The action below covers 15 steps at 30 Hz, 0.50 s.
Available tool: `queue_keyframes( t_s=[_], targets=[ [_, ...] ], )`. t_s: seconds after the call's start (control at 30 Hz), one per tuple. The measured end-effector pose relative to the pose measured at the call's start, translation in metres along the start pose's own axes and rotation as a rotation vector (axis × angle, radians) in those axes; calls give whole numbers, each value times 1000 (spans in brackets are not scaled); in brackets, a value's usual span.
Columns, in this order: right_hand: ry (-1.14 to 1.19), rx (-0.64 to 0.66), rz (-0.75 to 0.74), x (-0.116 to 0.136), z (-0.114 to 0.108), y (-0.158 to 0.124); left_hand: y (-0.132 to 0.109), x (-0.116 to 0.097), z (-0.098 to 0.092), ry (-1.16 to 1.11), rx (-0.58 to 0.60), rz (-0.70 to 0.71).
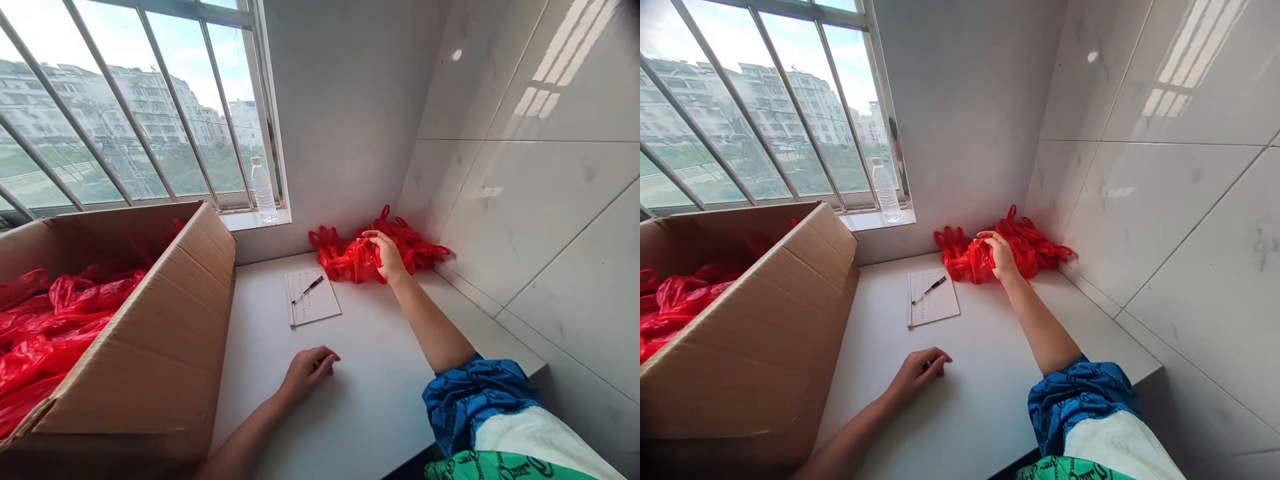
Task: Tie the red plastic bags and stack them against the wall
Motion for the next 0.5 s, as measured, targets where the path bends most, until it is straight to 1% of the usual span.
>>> queue_keyframes(
  t_s=[0.03,0.07,0.13,0.2,0.23,0.27,0.3,0.37,0.4,0.43,0.47,0.5],
  targets=[
    [46,45,7,2,-2,-11,1,0,-4,-75,-48,-2],
    [105,103,23,3,-2,-22,2,0,-9,-152,-123,4],
    [258,242,84,3,3,-47,3,1,-25,-276,-340,31],
    [391,371,161,-1,14,-72,1,5,-42,-337,-564,53],
    [413,421,191,-4,21,-85,0,6,-49,-340,-643,62],
    [409,476,214,-7,29,-96,-1,8,-54,-331,-688,69],
    [384,537,230,-11,36,-107,-3,9,-57,-314,-702,72],
    [293,652,232,-20,48,-124,-5,11,-58,-278,-675,68],
    [236,673,205,-23,51,-129,-6,11,-56,-268,-653,61],
    [174,645,155,-24,50,-131,-6,10,-53,-258,-623,55],
    [101,563,84,-24,46,-131,-6,8,-50,-240,-583,53],
    [18,435,-3,-22,38,-130,-6,6,-46,-205,-530,58]
  ],
)
Point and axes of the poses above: each hand's wrist, its own y-axis towards the middle knuckle, its own z-axis out of the palm, x = y × z, the point moved 4 cm from there along y, towards the middle knuckle, and after that the axes turned 12 degrees about -y, right-handed, at the moved point
